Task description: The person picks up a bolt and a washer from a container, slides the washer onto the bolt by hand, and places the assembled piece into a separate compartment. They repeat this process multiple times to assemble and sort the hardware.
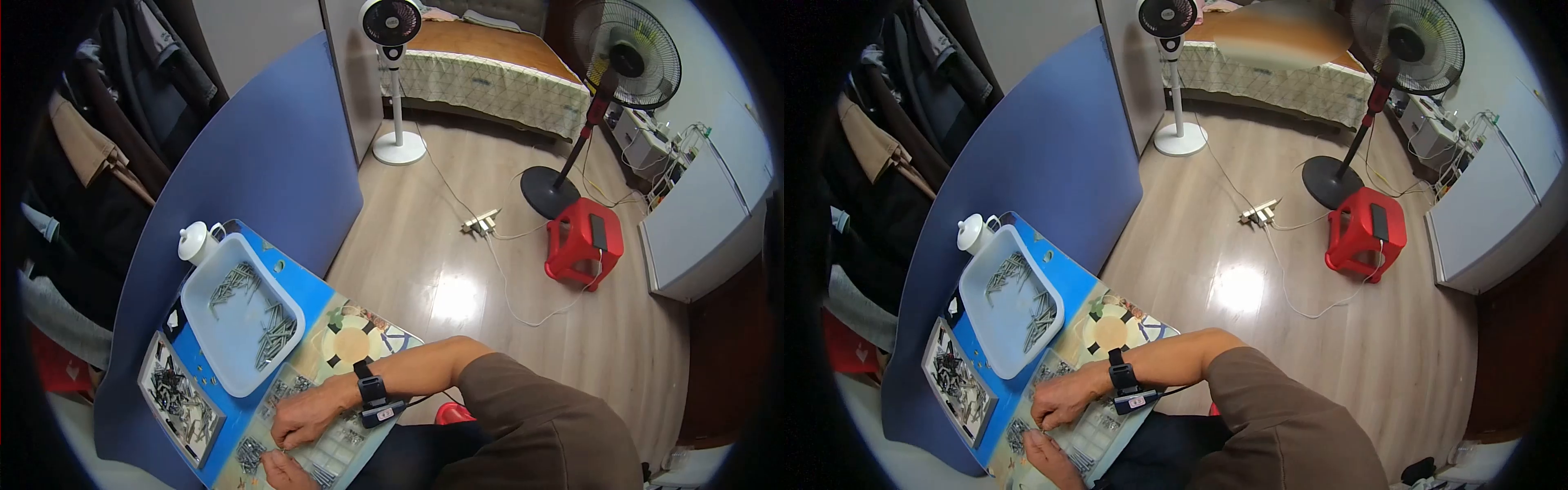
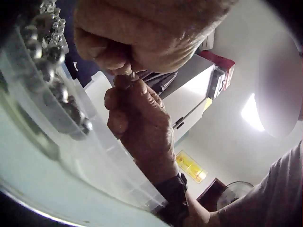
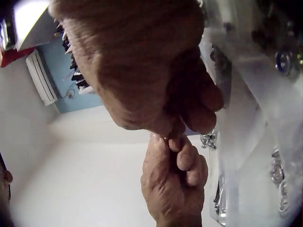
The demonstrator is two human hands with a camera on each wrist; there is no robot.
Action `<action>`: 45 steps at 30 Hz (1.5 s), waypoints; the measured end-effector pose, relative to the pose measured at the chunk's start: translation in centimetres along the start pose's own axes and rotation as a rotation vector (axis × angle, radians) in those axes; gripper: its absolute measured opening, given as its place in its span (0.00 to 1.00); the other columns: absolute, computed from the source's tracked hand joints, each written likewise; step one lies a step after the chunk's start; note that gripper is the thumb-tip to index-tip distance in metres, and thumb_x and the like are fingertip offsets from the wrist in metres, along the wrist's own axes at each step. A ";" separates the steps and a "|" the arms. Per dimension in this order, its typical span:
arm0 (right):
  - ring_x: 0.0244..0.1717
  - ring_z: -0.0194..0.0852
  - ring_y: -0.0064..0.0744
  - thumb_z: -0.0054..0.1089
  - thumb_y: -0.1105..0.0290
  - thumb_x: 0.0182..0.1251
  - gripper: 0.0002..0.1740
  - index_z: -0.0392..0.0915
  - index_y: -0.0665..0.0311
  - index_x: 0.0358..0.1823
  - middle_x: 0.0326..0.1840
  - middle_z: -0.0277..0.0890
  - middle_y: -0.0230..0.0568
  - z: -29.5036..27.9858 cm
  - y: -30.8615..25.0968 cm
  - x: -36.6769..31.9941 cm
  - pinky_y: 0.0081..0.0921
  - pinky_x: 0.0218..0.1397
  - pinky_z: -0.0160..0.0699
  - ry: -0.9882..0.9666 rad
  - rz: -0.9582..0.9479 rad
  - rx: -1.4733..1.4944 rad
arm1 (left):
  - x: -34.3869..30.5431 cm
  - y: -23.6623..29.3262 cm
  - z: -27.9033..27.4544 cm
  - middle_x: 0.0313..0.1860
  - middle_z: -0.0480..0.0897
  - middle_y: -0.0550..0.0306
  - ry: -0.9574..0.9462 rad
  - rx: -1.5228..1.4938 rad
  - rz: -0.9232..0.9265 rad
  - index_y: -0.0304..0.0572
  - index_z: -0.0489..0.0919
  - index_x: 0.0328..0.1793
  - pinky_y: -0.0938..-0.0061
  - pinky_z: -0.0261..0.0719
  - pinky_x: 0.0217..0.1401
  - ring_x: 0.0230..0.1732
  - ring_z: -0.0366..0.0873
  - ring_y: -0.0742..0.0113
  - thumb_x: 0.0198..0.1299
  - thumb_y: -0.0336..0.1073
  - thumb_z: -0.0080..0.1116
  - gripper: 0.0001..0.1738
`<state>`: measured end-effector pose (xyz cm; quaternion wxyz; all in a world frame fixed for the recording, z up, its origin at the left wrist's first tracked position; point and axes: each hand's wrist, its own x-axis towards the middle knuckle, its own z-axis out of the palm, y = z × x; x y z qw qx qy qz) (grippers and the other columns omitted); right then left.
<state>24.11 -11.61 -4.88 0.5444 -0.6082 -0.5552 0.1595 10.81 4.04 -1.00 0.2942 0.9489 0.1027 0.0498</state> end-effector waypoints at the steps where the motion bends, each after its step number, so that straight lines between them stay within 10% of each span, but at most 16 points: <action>1: 0.29 0.75 0.57 0.57 0.64 0.70 0.16 0.77 0.74 0.34 0.26 0.76 0.58 -0.1 -0.4 -0.1 0.46 0.35 0.69 -0.010 -0.015 -0.024 | 0.0 -0.1 0.0 0.48 0.83 0.33 -0.010 -0.104 -0.053 0.31 0.80 0.53 0.55 0.76 0.55 0.47 0.81 0.38 0.69 0.37 0.57 0.15; 5: 0.29 0.75 0.59 0.57 0.63 0.70 0.17 0.77 0.74 0.31 0.25 0.76 0.60 0.5 -0.5 -0.1 0.48 0.35 0.70 0.002 -0.064 -0.159 | 0.2 -2.4 1.0 0.51 0.84 0.33 0.014 -0.121 -0.059 0.34 0.81 0.53 0.55 0.77 0.59 0.47 0.83 0.41 0.67 0.43 0.63 0.19; 7: 0.32 0.75 0.63 0.56 0.63 0.71 0.17 0.75 0.74 0.33 0.26 0.75 0.60 0.1 -1.4 -0.2 0.51 0.38 0.69 -0.037 -0.012 -0.137 | 1.0 -3.4 2.5 0.22 0.70 0.53 0.319 -0.146 0.426 0.34 0.68 0.31 0.69 0.66 0.26 0.21 0.67 0.63 0.79 0.38 0.46 0.20; 20: 0.33 0.78 0.63 0.58 0.69 0.65 0.12 0.70 0.71 0.33 0.25 0.74 0.57 0.8 -1.5 -0.5 0.52 0.36 0.71 0.021 -0.004 -0.328 | 0.7 -0.2 1.3 0.19 0.65 0.46 0.198 -0.282 0.143 0.32 0.67 0.28 0.60 0.57 0.26 0.21 0.65 0.62 0.76 0.34 0.45 0.20; 25: 0.31 0.79 0.57 0.57 0.72 0.61 0.10 0.68 0.69 0.39 0.31 0.74 0.50 -0.1 -2.8 -1.0 0.45 0.33 0.76 0.010 -0.111 -0.558 | 1.2 -2.3 1.3 0.21 0.65 0.64 0.040 -0.236 0.119 0.41 0.66 0.26 0.76 0.53 0.22 0.21 0.59 0.79 0.78 0.39 0.47 0.22; 29: 0.31 0.80 0.54 0.58 0.73 0.60 0.12 0.70 0.69 0.43 0.33 0.75 0.48 -0.9 -2.7 -1.0 0.43 0.31 0.77 -0.003 -0.099 -0.539 | 0.8 0.4 -0.9 0.22 0.68 0.66 -0.105 -0.773 -0.412 0.42 0.70 0.27 0.82 0.55 0.20 0.20 0.62 0.82 0.77 0.41 0.48 0.21; 35: 0.31 0.82 0.52 0.61 0.71 0.66 0.10 0.76 0.68 0.45 0.32 0.79 0.46 -1.0 -1.7 -0.7 0.44 0.30 0.76 0.046 -0.049 -0.446 | -0.2 -1.1 1.3 0.35 0.78 0.61 0.045 -0.745 -0.087 0.34 0.75 0.56 0.85 0.69 0.27 0.25 0.71 0.80 0.73 0.30 0.55 0.10; 45: 0.28 0.80 0.49 0.62 0.69 0.68 0.09 0.77 0.67 0.43 0.29 0.77 0.45 -0.7 -1.8 -0.5 0.42 0.27 0.74 0.033 -0.063 -0.518 | 0.1 -1.4 1.5 0.24 0.77 0.63 0.075 -0.634 -0.074 0.34 0.77 0.44 0.80 0.68 0.28 0.25 0.70 0.81 0.72 0.30 0.55 0.06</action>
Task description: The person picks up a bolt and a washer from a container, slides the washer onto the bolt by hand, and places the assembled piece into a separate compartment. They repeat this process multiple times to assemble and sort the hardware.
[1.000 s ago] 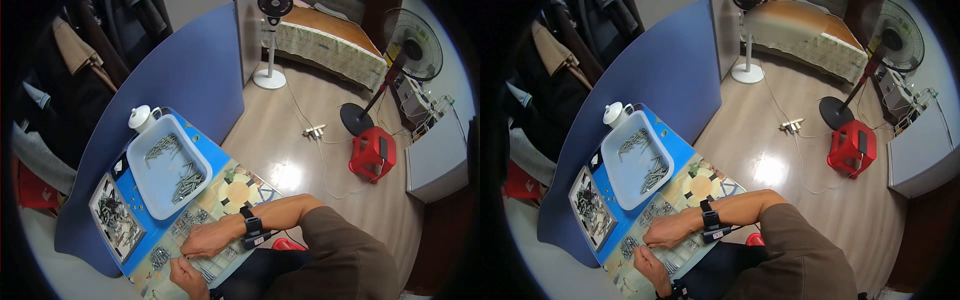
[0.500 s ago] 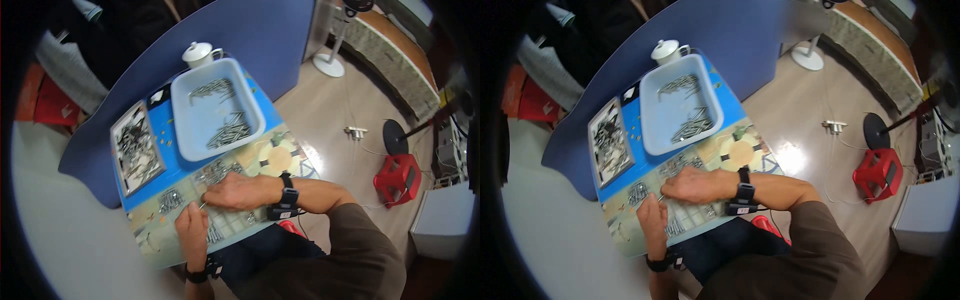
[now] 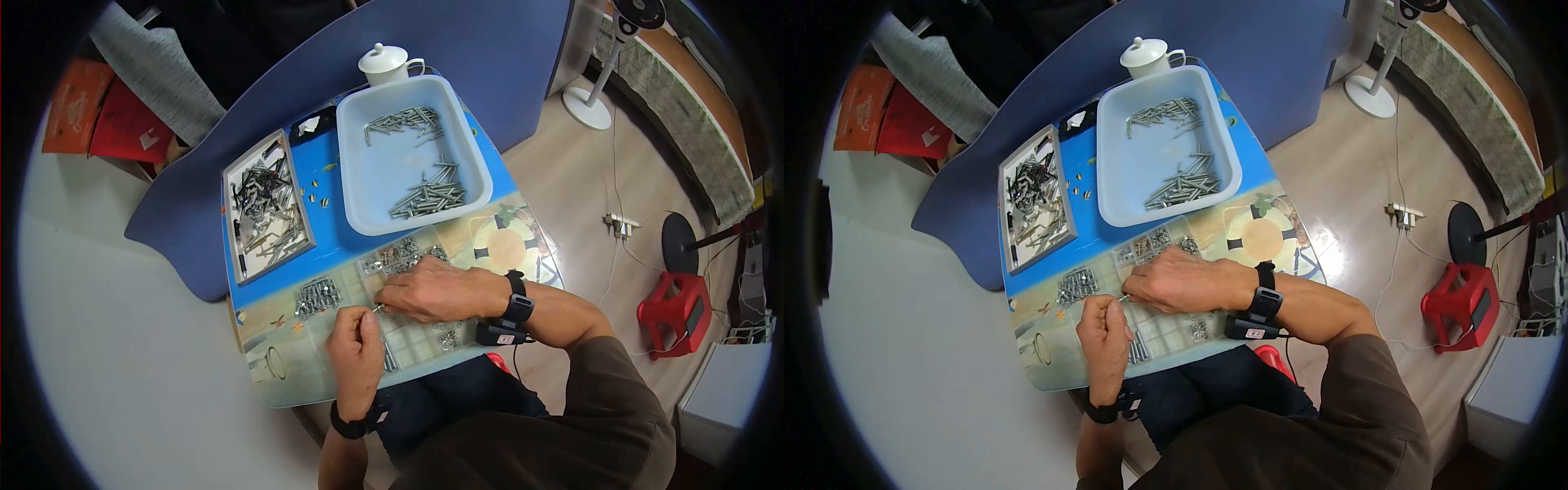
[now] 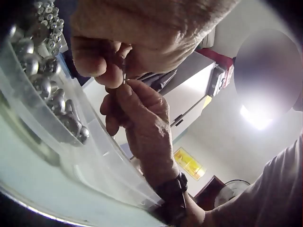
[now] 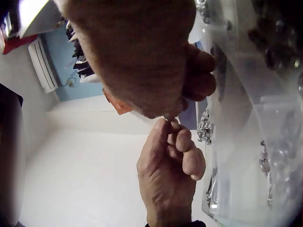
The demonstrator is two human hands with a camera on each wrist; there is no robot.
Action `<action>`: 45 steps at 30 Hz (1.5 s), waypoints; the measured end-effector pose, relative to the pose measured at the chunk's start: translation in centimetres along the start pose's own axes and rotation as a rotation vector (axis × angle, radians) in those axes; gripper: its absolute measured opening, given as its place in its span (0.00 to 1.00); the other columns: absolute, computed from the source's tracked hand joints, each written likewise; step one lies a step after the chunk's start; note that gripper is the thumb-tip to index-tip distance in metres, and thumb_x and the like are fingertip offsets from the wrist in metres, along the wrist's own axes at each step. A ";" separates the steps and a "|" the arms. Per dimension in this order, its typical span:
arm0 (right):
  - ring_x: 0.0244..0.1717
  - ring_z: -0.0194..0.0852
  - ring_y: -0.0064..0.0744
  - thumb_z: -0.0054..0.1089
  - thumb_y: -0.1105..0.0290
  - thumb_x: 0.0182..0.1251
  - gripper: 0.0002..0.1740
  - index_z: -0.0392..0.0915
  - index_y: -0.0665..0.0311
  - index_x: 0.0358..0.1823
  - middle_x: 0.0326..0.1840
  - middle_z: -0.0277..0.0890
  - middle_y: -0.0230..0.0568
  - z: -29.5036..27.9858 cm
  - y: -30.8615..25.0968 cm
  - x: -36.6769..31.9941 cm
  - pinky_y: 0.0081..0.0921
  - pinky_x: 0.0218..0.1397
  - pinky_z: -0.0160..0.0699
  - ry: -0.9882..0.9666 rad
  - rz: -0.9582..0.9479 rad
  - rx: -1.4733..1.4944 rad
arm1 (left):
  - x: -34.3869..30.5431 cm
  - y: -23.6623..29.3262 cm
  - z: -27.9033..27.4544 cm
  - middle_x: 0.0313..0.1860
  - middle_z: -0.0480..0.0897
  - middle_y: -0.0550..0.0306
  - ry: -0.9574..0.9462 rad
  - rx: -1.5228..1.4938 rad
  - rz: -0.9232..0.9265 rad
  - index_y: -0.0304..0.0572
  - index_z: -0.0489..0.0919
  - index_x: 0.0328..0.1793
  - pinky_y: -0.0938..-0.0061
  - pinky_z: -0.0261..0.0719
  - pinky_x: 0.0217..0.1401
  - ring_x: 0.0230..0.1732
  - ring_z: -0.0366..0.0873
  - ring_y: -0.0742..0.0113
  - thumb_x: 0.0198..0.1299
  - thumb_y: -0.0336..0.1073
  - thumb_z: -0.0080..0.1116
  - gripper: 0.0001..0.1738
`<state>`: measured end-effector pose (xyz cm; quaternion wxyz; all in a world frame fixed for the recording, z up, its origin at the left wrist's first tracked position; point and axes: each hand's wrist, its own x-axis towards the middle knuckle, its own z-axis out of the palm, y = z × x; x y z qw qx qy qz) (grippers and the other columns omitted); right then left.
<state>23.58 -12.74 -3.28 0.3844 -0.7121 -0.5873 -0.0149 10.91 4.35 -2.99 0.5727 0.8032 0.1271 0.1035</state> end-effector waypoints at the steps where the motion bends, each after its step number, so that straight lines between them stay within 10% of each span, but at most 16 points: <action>1: 0.27 0.80 0.49 0.62 0.70 0.67 0.09 0.77 0.67 0.43 0.29 0.77 0.44 0.1 0.0 -0.1 0.42 0.27 0.74 0.009 -0.002 0.000 | 0.1 -0.4 0.0 0.23 0.76 0.63 0.001 0.044 0.006 0.34 0.77 0.41 0.79 0.68 0.27 0.24 0.70 0.81 0.72 0.31 0.55 0.07; 6: 0.26 0.80 0.49 0.63 0.70 0.66 0.10 0.78 0.68 0.44 0.30 0.78 0.44 0.0 -0.1 -0.1 0.42 0.27 0.75 -0.034 0.028 -0.009 | 0.6 -0.6 -0.4 0.21 0.75 0.62 -0.061 -0.022 -0.184 0.34 0.77 0.35 0.76 0.67 0.27 0.23 0.69 0.79 0.72 0.33 0.53 0.12; 17: 0.30 0.82 0.52 0.62 0.70 0.66 0.08 0.76 0.69 0.35 0.30 0.78 0.48 0.0 0.1 0.2 0.43 0.30 0.78 0.002 0.042 0.045 | 0.8 -1.6 -0.1 0.26 0.79 0.55 0.001 0.088 0.127 0.35 0.78 0.40 0.72 0.72 0.31 0.26 0.74 0.73 0.72 0.32 0.56 0.08; 23: 0.29 0.82 0.51 0.62 0.70 0.66 0.08 0.76 0.69 0.36 0.30 0.78 0.48 0.0 0.1 0.2 0.42 0.30 0.78 -0.001 0.040 0.022 | 1.3 -1.0 -0.5 0.22 0.76 0.56 -0.076 0.136 -0.101 0.34 0.77 0.38 0.71 0.69 0.29 0.25 0.73 0.74 0.74 0.36 0.54 0.13; 36: 0.29 0.84 0.47 0.65 0.68 0.67 0.11 0.80 0.69 0.45 0.32 0.82 0.45 0.1 0.3 0.0 0.39 0.29 0.80 -0.002 0.020 -0.011 | 1.0 -1.7 -0.4 0.25 0.78 0.60 -0.029 0.005 0.065 0.35 0.78 0.39 0.78 0.69 0.29 0.25 0.70 0.79 0.71 0.34 0.58 0.09; 42: 0.30 0.84 0.47 0.65 0.68 0.68 0.12 0.80 0.69 0.45 0.32 0.81 0.46 0.0 0.3 0.1 0.39 0.29 0.80 -0.027 0.038 -0.004 | 1.1 -0.5 -0.8 0.25 0.77 0.61 -0.105 0.037 -0.204 0.34 0.77 0.38 0.78 0.68 0.29 0.26 0.70 0.79 0.72 0.36 0.56 0.12; 45: 0.30 0.84 0.47 0.64 0.68 0.68 0.11 0.80 0.69 0.45 0.32 0.82 0.46 0.0 0.3 0.1 0.39 0.29 0.80 -0.026 0.042 0.000 | 1.0 -0.2 -0.1 0.25 0.78 0.63 -0.039 0.002 0.025 0.34 0.77 0.38 0.78 0.68 0.28 0.25 0.70 0.79 0.73 0.35 0.56 0.12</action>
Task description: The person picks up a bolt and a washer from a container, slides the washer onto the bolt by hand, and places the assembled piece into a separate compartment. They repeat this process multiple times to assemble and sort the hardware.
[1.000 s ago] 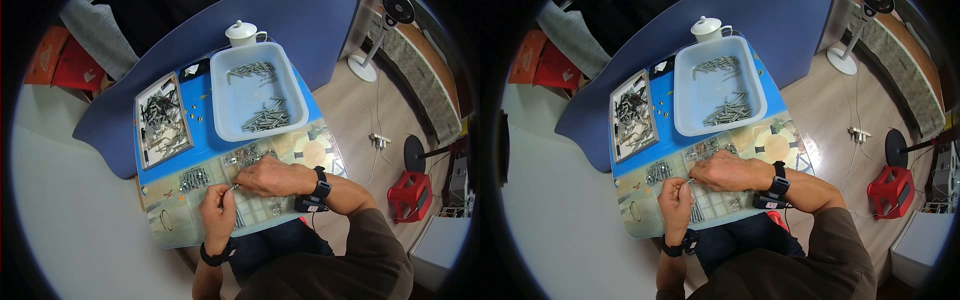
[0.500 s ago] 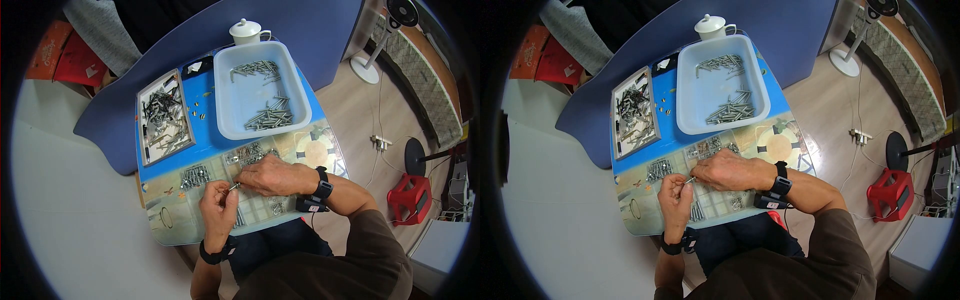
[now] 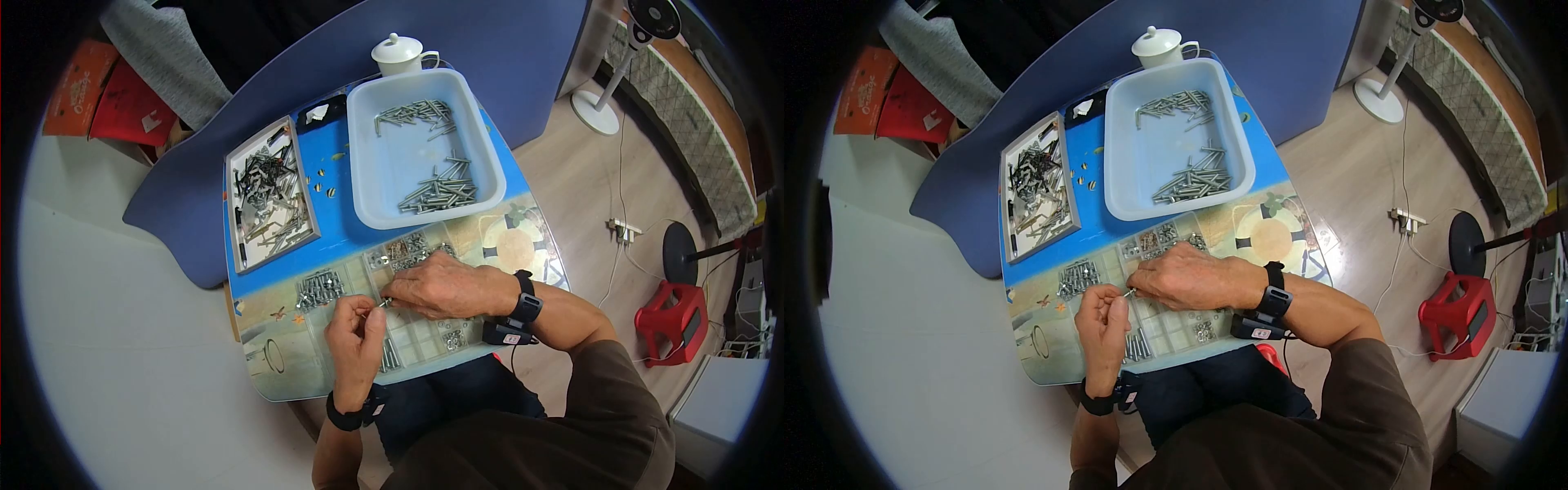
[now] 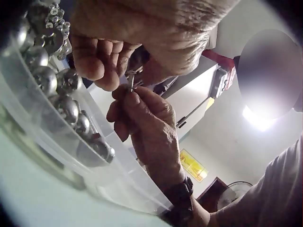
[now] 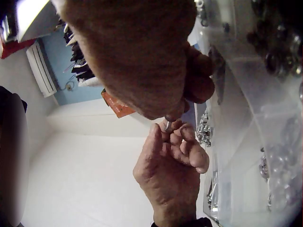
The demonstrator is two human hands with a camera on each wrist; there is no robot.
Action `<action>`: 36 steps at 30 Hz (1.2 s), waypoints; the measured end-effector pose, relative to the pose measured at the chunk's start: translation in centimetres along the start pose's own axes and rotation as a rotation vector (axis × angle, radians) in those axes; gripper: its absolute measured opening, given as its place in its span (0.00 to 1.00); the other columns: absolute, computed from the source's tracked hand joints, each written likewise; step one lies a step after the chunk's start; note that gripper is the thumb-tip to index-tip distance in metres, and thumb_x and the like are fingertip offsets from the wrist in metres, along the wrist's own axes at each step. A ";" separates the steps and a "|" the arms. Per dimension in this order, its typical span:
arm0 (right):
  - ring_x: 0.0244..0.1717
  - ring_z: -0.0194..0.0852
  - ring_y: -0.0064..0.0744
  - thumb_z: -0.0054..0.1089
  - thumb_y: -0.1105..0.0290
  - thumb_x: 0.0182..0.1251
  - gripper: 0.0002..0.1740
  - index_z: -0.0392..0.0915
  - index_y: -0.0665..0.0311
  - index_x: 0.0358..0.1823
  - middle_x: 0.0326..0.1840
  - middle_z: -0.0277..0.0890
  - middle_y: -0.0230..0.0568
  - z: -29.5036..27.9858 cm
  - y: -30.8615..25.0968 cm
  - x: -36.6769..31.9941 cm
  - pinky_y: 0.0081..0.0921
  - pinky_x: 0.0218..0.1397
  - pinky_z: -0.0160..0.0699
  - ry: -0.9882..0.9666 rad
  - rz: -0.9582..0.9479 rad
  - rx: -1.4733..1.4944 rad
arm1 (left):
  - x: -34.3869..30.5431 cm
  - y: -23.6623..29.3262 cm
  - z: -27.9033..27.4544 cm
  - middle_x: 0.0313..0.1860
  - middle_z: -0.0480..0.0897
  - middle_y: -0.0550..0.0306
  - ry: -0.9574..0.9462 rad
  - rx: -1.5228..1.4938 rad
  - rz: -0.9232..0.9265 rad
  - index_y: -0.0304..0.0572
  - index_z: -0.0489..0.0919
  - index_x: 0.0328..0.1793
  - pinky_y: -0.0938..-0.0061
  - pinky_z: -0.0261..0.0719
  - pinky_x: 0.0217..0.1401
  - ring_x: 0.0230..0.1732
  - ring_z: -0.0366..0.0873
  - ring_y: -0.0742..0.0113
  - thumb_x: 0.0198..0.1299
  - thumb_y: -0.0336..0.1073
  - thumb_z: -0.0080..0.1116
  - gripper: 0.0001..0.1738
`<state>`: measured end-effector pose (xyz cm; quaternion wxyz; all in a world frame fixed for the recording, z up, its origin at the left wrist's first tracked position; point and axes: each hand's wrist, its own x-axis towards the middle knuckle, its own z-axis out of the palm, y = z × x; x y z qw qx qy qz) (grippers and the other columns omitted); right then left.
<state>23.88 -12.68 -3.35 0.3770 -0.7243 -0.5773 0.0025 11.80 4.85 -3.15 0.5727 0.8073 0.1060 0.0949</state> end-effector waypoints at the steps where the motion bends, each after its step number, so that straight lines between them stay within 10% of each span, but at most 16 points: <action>1: 0.30 0.84 0.47 0.64 0.69 0.67 0.11 0.80 0.69 0.45 0.32 0.82 0.46 0.0 0.0 0.0 0.39 0.30 0.81 -0.003 0.000 -0.002 | -0.1 0.6 0.4 0.26 0.78 0.63 0.040 -0.041 0.037 0.33 0.77 0.39 0.78 0.68 0.28 0.25 0.70 0.79 0.73 0.35 0.56 0.12; 11: 0.33 0.84 0.48 0.64 0.69 0.67 0.12 0.79 0.69 0.46 0.34 0.82 0.47 0.0 0.0 -0.1 0.41 0.32 0.80 0.002 -0.010 0.017 | 0.0 -0.5 -0.3 0.19 0.73 0.63 0.012 0.002 -0.174 0.34 0.77 0.32 0.75 0.65 0.26 0.24 0.67 0.80 0.74 0.37 0.54 0.16; 21: 0.29 0.81 0.53 0.63 0.70 0.65 0.09 0.75 0.68 0.36 0.30 0.78 0.49 0.1 -0.1 -0.1 0.45 0.31 0.77 0.035 -0.006 0.042 | -0.4 -0.3 0.3 0.26 0.78 0.65 0.072 -0.107 0.051 0.33 0.78 0.39 0.82 0.69 0.30 0.27 0.70 0.82 0.70 0.30 0.59 0.07; 30: 0.31 0.84 0.48 0.63 0.68 0.68 0.12 0.79 0.69 0.46 0.34 0.82 0.46 0.1 0.1 -0.2 0.40 0.31 0.80 -0.006 -0.002 0.019 | 0.0 0.3 -0.6 0.25 0.76 0.65 -0.053 0.032 -0.253 0.34 0.76 0.37 0.79 0.65 0.27 0.26 0.69 0.81 0.73 0.37 0.56 0.14; 36: 0.31 0.84 0.48 0.63 0.69 0.68 0.11 0.79 0.69 0.46 0.34 0.82 0.46 0.1 0.2 -0.2 0.40 0.31 0.80 -0.017 -0.002 0.014 | -0.4 0.7 0.6 0.26 0.76 0.65 0.053 -0.123 0.035 0.34 0.76 0.38 0.80 0.65 0.28 0.28 0.70 0.81 0.73 0.34 0.56 0.11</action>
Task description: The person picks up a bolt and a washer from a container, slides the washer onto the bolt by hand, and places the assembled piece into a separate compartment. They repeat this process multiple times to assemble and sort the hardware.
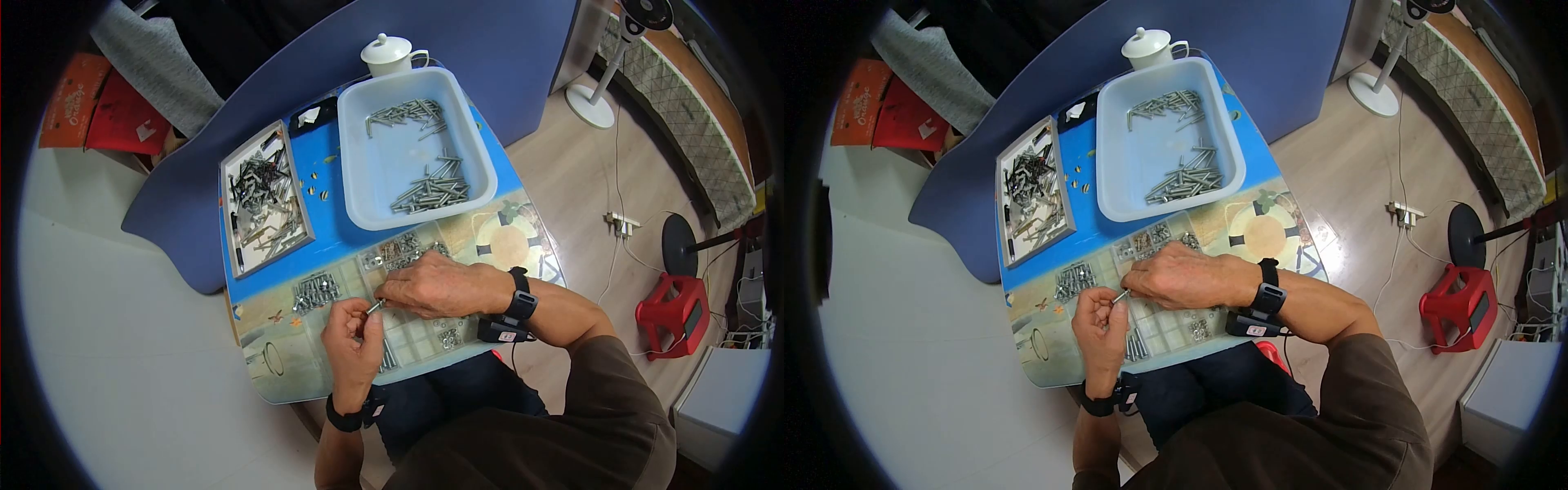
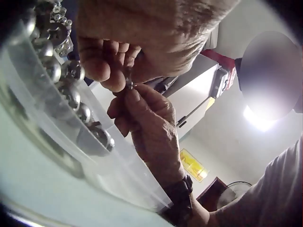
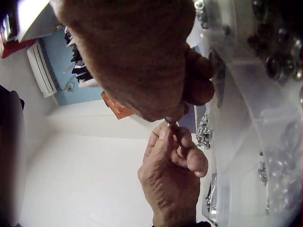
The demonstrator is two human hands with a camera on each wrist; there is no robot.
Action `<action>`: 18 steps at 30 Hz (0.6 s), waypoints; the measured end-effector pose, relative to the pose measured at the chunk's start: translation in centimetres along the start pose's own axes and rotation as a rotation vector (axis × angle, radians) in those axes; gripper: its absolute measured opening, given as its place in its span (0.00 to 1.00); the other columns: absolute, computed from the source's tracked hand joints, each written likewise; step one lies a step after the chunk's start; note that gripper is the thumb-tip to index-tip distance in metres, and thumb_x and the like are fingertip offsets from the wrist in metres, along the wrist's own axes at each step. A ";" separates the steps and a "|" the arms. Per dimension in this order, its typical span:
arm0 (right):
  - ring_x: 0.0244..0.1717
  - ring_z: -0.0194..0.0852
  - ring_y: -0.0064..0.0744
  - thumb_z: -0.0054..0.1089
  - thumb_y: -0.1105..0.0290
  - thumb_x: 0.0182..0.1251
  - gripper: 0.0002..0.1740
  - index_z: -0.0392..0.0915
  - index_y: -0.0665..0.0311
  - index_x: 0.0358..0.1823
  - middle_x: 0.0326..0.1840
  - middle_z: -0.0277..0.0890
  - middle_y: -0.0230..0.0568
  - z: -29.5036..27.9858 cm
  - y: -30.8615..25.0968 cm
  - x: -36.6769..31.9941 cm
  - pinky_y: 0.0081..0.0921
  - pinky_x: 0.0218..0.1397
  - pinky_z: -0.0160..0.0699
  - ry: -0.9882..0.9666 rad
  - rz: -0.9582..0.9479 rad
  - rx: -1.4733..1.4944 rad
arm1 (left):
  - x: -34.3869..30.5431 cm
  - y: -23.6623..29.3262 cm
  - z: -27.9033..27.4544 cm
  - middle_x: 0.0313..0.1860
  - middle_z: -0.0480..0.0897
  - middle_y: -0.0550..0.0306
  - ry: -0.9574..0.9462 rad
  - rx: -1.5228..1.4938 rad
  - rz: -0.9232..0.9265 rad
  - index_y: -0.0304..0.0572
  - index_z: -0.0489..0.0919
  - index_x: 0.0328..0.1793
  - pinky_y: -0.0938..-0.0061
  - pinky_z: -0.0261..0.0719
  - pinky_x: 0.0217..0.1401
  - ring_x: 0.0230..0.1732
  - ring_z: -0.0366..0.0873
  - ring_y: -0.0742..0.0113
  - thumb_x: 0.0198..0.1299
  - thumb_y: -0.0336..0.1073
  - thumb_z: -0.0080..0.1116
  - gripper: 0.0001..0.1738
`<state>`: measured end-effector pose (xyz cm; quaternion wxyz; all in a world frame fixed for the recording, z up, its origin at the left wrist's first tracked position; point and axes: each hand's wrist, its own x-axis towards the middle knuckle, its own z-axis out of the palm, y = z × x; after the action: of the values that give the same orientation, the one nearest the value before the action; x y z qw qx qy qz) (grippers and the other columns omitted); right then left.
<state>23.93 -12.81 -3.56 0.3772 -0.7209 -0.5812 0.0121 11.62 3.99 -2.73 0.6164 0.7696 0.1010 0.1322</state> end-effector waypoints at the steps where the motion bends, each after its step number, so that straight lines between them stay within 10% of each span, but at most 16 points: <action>1: 0.31 0.84 0.48 0.63 0.69 0.67 0.11 0.79 0.69 0.46 0.34 0.81 0.46 0.0 -0.1 0.0 0.40 0.31 0.80 0.003 -0.002 -0.009 | 0.0 -0.5 -0.1 0.25 0.76 0.65 0.007 0.015 0.003 0.34 0.77 0.38 0.80 0.65 0.28 0.27 0.70 0.81 0.73 0.34 0.56 0.11; 12: 0.31 0.84 0.47 0.64 0.71 0.66 0.11 0.79 0.69 0.46 0.34 0.81 0.46 0.0 -0.1 0.0 0.40 0.31 0.80 0.004 0.001 -0.003 | 0.3 -1.0 -1.1 0.21 0.75 0.64 -0.063 0.162 -0.234 0.34 0.78 0.36 0.79 0.67 0.28 0.26 0.70 0.80 0.72 0.35 0.57 0.12; 18: 0.32 0.84 0.47 0.63 0.71 0.67 0.11 0.79 0.69 0.46 0.33 0.81 0.45 -0.1 -0.1 0.0 0.40 0.31 0.80 -0.005 0.002 -0.011 | 0.0 -1.0 -0.3 0.22 0.76 0.64 0.033 0.049 0.073 0.35 0.78 0.39 0.80 0.69 0.29 0.23 0.70 0.79 0.72 0.34 0.57 0.09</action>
<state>23.88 -12.79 -3.44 0.3718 -0.7235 -0.5815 0.0108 11.51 4.49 -3.67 0.5904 0.7853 0.0861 0.1650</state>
